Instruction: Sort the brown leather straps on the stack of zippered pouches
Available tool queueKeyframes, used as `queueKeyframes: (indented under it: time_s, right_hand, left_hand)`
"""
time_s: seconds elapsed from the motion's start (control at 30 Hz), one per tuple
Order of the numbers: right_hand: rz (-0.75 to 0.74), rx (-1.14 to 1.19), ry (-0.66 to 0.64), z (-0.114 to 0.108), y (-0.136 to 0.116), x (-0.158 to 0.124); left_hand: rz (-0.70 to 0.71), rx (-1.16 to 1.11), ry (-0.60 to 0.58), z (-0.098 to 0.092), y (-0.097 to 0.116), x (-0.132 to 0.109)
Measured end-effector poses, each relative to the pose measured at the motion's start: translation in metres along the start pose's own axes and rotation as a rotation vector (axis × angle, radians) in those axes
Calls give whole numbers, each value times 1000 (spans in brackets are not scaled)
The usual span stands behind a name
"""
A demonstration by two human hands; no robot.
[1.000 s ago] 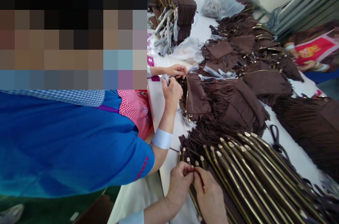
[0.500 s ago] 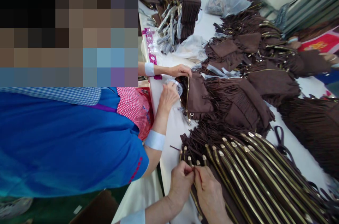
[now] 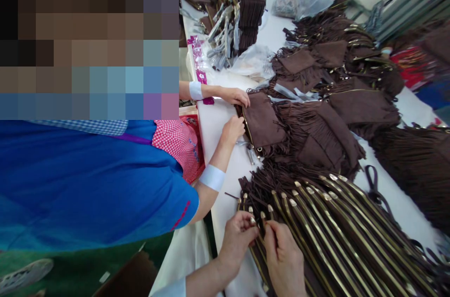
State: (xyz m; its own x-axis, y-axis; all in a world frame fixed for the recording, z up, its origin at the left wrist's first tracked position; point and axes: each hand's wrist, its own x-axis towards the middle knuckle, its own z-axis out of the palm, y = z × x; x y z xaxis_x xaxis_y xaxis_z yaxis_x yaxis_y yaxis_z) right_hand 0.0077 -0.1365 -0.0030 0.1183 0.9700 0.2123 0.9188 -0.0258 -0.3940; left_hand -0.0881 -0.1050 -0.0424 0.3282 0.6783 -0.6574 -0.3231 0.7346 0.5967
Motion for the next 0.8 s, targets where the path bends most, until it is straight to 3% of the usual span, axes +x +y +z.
queueKeyframes:
  time_s: [0.3,0.6,0.7,0.8]
  right_hand:
    - [22,11,-63,-4,15,-31]
    - [51,61,-84,-5,19,-37]
    - [31,43,-33,-7,20,-37]
    - [-36,-129,96,-19,25,-29]
  left_hand:
    - [25,174,21,1,0,1]
    - [32,241,50,3,6,8]
    - [1,283,74,2,5,11]
    - [70,417,53,1,3,14]
